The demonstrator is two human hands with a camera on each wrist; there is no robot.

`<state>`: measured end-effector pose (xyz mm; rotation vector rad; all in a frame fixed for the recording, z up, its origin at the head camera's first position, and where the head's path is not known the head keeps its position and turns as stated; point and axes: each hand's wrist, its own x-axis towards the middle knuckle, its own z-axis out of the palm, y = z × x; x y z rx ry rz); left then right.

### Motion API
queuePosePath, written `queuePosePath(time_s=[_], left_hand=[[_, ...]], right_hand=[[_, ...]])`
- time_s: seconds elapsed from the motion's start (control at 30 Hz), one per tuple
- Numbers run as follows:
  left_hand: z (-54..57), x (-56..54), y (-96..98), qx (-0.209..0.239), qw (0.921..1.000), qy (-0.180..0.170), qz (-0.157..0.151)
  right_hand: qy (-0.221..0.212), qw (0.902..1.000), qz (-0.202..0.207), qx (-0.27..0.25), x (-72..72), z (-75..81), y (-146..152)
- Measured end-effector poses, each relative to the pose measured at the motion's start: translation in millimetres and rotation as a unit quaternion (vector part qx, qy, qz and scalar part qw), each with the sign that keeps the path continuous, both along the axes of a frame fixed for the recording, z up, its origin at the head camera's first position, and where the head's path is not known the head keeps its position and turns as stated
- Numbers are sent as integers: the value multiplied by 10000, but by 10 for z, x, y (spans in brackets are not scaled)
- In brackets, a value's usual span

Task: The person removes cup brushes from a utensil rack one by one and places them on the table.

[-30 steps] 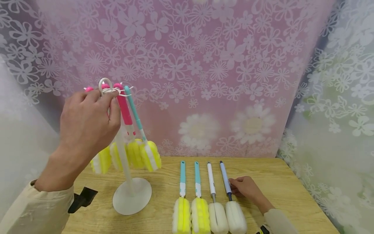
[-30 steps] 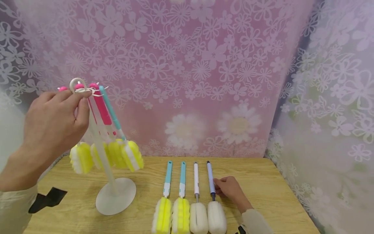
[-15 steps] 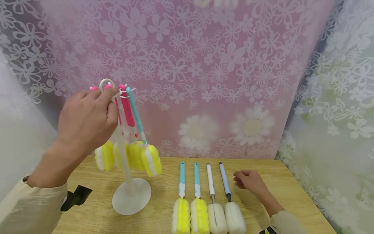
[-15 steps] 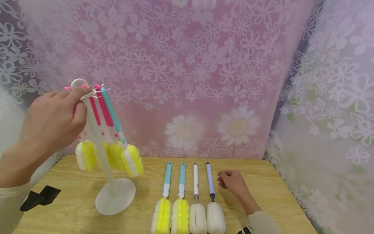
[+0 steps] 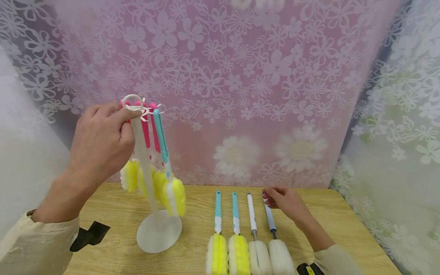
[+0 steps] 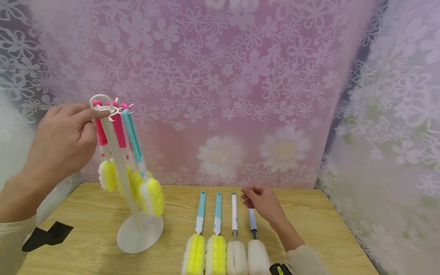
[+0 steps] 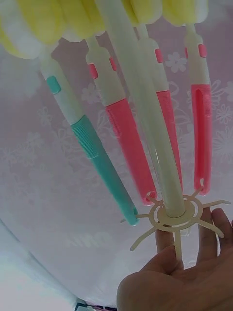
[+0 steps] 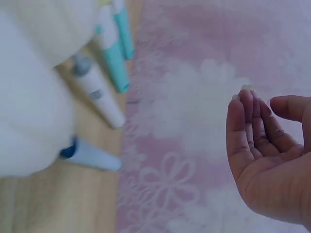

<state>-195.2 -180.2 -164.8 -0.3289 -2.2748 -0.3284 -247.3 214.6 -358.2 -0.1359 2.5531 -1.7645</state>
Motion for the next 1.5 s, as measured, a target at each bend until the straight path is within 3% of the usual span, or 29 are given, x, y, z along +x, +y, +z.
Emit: queuePosePath(time_s=[0.3, 0.47, 0.63, 0.9, 1.13, 1.3, 1.5], left_hand=[[19, 22, -68, -84, 9997, -149, -147], [30, 48, -78, 56, 9991, -368, -203], [-4, 43, -36, 131, 9991, -391, -97], [-92, -33, 38, 75, 9988, 477, -38], [-82, -62, 54, -287, 9951, 945, -69], [-68, -61, 42, -329, 9941, 1032, 11], [-93, -52, 33, -359, 9951, 924, 58]], right_hand=[[673, 9931, 763, -590, 68, 469, -473], [1189, 9806, 1321, -825, 132, 694, -884], [1685, 9670, 1696, -884, 113, 790, -1328], [2245, 9579, 1509, -965, 44, 740, -1897], [2259, 9524, 1410, -1484, 72, 849, -2176], [2246, 9510, 1378, -1615, 64, 929, -2294], [2201, 9557, 1242, -1510, 39, 907, -2377]])
